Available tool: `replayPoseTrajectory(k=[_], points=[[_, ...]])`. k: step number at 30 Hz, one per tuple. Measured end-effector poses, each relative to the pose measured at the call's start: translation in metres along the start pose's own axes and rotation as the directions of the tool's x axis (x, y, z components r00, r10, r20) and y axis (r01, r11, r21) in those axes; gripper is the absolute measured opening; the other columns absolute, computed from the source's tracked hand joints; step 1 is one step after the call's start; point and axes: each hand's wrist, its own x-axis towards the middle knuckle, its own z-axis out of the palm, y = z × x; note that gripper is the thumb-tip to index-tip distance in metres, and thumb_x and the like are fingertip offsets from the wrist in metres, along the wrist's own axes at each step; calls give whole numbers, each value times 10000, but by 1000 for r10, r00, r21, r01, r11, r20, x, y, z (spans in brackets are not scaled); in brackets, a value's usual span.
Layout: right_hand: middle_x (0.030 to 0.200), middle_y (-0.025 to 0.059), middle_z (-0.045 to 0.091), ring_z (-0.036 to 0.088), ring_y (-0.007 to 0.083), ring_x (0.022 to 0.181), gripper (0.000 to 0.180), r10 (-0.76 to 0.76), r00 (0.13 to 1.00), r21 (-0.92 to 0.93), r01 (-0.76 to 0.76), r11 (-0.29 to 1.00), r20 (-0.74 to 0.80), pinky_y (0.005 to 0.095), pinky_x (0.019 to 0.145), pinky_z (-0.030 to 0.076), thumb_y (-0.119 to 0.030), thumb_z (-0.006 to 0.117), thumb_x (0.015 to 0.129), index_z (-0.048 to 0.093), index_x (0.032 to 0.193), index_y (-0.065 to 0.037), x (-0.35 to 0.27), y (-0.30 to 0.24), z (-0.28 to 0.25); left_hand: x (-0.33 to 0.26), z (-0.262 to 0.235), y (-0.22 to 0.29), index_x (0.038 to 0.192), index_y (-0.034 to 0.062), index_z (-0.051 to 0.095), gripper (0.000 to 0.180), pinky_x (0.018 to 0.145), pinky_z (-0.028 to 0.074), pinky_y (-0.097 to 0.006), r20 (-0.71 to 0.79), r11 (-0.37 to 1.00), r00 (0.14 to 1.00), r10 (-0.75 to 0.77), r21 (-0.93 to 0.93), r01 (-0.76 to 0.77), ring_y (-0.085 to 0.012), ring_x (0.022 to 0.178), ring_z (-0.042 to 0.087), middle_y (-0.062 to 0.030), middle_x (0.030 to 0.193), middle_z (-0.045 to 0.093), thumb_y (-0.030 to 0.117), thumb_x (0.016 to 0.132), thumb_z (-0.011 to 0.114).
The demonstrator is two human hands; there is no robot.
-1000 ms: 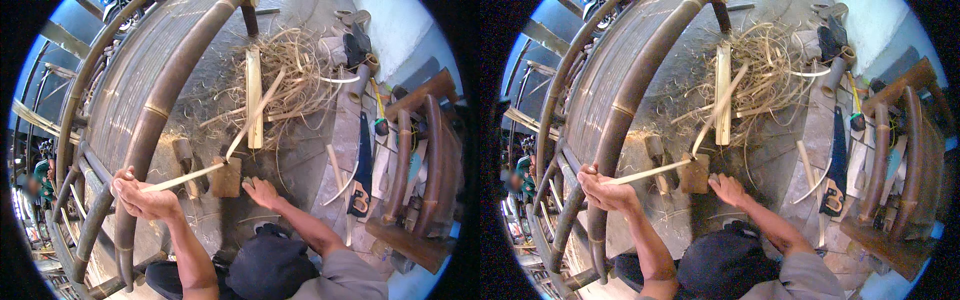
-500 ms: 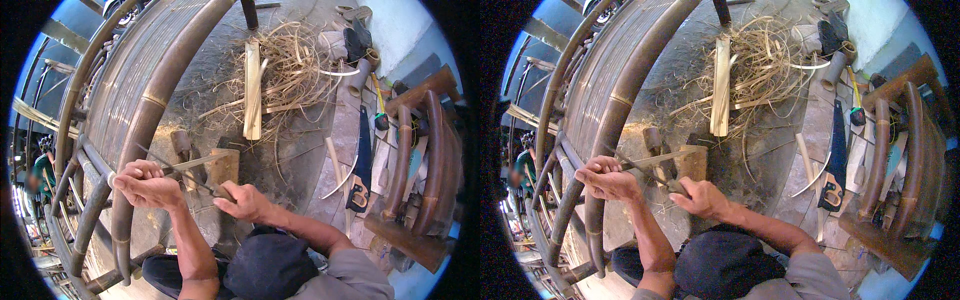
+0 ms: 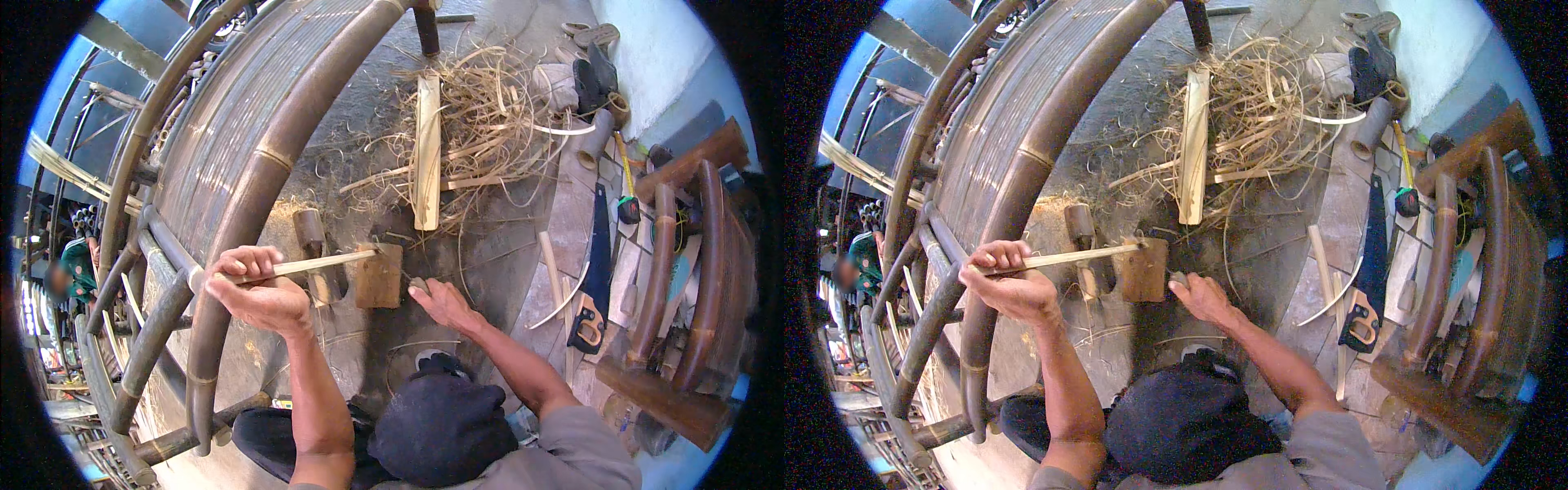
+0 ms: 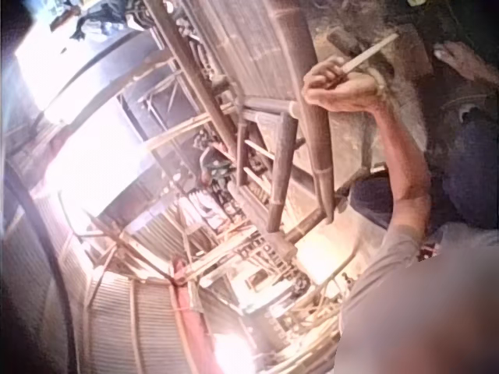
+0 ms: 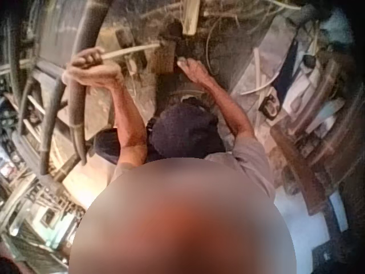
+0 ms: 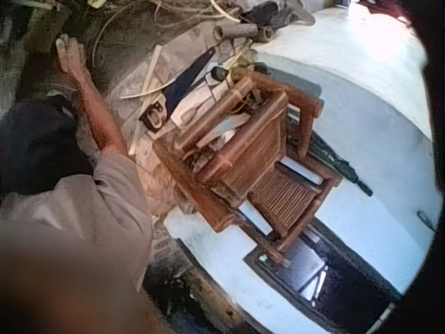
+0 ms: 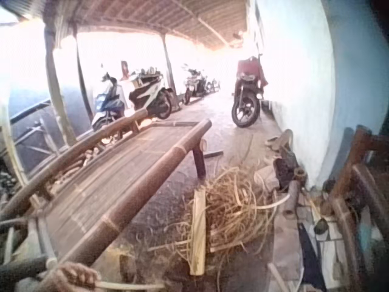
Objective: The person splits bamboo strips with a knife and inserts them into a bamboo chair frame. They repeatedly cut, shape, and fit the strips into the chair's woven seat.
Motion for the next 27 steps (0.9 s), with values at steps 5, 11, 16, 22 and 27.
replayPoseTrajectory(k=[5, 11, 16, 22, 27], points=[[780, 287, 654, 670, 489, 789, 453, -286, 956, 305, 291, 907, -60, 530, 679, 510, -467, 607, 985, 600, 996, -14, -49, -77, -9, -12, -1, 7, 797, 139, 387, 482, 422, 235, -236, 144, 975, 989, -40, 223, 7, -75, 470, 277, 23, 588, 303, 526, 1084, 400], [726, 272, 636, 666, 491, 766, 422, -423, 874, 229, 474, 850, -238, 560, 654, 530, -467, 625, 971, 577, 1005, -48, -41, -96, 8, -1, -14, -1, 756, 164, 301, 498, 409, 174, -242, 157, 983, 986, -60, 181, 31, -65, 471, 235, 30, 577, 268, 523, 1093, 372], [777, 265, 669, 673, 490, 758, 404, -292, 940, 43, 304, 952, -179, 563, 650, 541, -457, 605, 980, 590, 1031, -56, -8, -37, 28, 11, -22, -1, 760, 152, 306, 504, 407, 163, -239, 116, 991, 990, -86, 109, 73, -61, 470, 201, 34, 579, 259, 522, 1089, 398], [978, 300, 693, 673, 485, 955, 513, -69, 993, -29, 66, 997, -98, 574, 812, 528, -505, 556, 987, 629, 1112, -13, 7, 12, 30, 18, -31, -2, 763, 144, 326, 495, 396, 188, -247, 125, 985, 985, -121, 135, 104, -63, 469, 233, 32, 577, 267, 504, 1089, 419], [1073, 317, 686, 642, 483, 1087, 641, 95, 995, -4, -95, 995, 31, 552, 935, 493, -575, 518, 980, 630, 1190, 20, 1, 21, 14, 13, -38, -31, 817, 130, 429, 466, 453, 334, -263, 111, 976, 983, -143, 178, 122, -95, 524, 371, -2, 635, 406, 511, 1086, 407]])
